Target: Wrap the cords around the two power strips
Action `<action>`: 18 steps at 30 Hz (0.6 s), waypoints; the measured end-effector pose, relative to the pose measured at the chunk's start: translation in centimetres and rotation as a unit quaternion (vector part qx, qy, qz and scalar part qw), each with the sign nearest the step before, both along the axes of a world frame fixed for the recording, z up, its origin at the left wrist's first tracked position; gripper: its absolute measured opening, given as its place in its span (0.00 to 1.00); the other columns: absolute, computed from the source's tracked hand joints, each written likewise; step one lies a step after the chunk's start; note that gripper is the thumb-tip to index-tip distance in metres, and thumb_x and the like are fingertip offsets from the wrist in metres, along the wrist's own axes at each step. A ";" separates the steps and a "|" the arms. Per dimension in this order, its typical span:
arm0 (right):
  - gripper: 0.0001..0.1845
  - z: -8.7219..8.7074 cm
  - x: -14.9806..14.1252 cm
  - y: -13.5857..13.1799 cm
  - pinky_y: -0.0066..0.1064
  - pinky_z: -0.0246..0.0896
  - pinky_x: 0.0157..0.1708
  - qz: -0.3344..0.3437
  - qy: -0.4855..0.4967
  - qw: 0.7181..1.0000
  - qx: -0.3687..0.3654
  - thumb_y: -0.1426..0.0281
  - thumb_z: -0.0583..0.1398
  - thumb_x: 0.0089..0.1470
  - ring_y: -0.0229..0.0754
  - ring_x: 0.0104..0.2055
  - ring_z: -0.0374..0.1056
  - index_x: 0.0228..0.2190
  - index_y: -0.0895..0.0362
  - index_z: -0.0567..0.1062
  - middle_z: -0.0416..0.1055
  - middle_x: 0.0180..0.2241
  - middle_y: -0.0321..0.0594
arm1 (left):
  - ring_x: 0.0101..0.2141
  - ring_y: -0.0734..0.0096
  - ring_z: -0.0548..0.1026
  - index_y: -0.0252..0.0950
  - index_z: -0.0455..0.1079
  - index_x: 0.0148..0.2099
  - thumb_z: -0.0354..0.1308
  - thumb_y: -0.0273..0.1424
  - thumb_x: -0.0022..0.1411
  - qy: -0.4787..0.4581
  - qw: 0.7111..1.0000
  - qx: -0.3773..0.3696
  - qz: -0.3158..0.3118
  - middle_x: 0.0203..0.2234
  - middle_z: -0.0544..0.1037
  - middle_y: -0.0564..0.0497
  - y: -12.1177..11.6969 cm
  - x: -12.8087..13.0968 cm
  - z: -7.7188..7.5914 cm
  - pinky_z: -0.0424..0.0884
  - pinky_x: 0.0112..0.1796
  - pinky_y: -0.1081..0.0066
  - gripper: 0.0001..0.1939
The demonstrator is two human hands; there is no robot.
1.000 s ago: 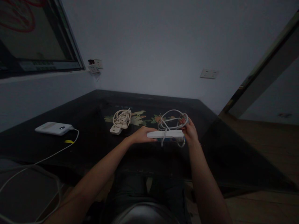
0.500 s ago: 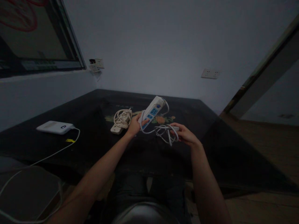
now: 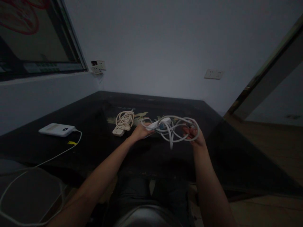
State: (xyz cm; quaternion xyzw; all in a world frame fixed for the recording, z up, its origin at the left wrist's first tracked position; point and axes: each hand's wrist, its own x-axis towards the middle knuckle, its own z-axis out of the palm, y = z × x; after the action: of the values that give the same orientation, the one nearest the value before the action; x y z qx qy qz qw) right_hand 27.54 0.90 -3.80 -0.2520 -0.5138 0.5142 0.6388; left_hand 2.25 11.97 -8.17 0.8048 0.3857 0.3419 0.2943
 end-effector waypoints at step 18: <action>0.21 -0.9 0.1 2.8 0.21 0.51 0.17 -0.226 0.038 0.971 -0.073 0.66 0.69 0.36 0.30 0.22 0.59 0.36 0.51 0.72 0.68 0.26 0.31 | 0.35 0.62 0.77 0.33 0.74 0.44 0.67 0.37 0.43 -0.127 0.954 -0.171 -0.212 0.35 0.80 0.48 -3.0 -0.1 3.1 0.71 0.36 0.69 0.23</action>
State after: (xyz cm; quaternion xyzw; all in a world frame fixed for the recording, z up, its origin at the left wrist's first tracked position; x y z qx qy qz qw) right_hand 27.66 3.67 -4.69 -0.3874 -0.3799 0.4015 0.7378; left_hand 2.12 8.93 -5.10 0.7555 0.2183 0.3000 0.5400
